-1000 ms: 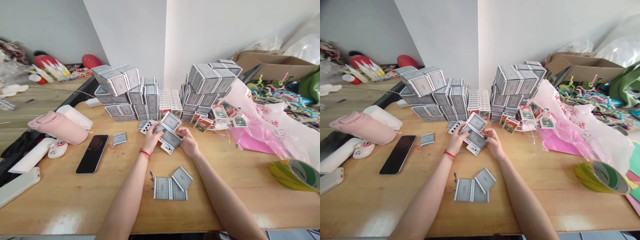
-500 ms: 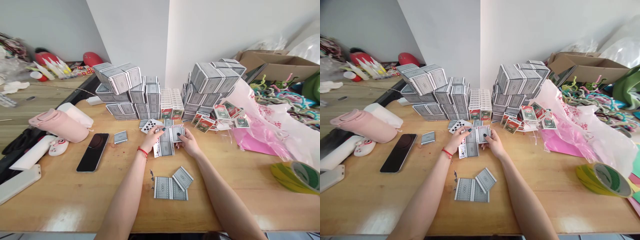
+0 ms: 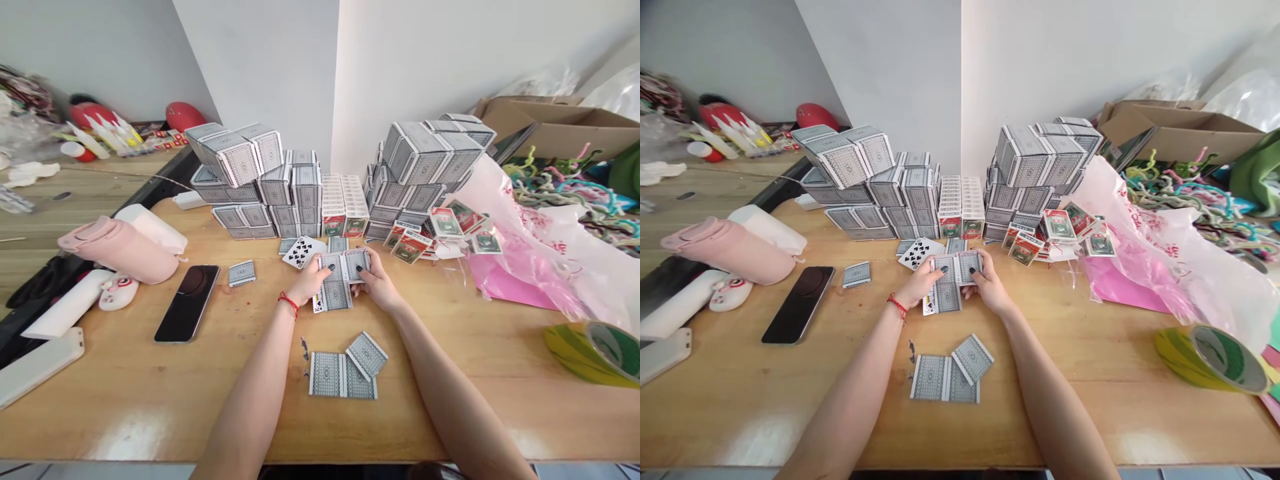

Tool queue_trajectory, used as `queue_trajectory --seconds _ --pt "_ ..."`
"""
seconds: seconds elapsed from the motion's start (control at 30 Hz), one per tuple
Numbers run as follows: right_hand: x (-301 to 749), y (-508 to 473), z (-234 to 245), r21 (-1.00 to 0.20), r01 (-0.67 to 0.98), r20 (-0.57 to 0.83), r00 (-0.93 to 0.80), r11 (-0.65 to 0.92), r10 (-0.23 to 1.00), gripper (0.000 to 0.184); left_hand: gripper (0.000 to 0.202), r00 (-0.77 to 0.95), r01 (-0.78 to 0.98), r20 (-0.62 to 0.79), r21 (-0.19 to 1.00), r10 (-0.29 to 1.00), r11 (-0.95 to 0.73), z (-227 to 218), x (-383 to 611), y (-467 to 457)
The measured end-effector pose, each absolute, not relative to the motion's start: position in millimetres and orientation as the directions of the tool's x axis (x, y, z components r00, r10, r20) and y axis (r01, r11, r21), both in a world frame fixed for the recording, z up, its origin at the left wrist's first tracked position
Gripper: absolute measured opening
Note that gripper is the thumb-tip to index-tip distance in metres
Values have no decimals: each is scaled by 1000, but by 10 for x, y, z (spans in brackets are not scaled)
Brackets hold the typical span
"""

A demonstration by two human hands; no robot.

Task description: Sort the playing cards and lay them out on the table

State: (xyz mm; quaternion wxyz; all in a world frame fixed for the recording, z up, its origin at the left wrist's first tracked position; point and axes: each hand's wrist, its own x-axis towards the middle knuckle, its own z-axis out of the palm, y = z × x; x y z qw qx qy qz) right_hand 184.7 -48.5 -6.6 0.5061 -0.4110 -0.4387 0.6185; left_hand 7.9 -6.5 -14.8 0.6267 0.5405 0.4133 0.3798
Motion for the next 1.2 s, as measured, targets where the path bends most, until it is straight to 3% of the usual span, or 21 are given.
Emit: queue_trajectory --seconds 0.17,0.53,0.67,0.9,1.2 --pt "1824 -490 -56 -987 -146 -42 -132 -62 990 42 25 378 -35 -94 993 921 116 -161 92 -72" --pt "1786 -527 -29 -998 -53 -29 -75 -33 997 47 16 317 14 -97 995 944 97 -118 169 -96" --pt "1819 -500 -47 -983 -166 -58 -110 -76 992 48 26 367 -107 -153 973 917 205 -15 159 -131" --pt "1864 -435 -63 -923 -371 -86 -59 -102 995 44 51 560 -346 -213 818 801 459 196 107 -163" --pt "1776 -494 -53 -929 -369 -56 52 -33 997 44 49 467 -308 -224 866 855 395 146 186 -230"
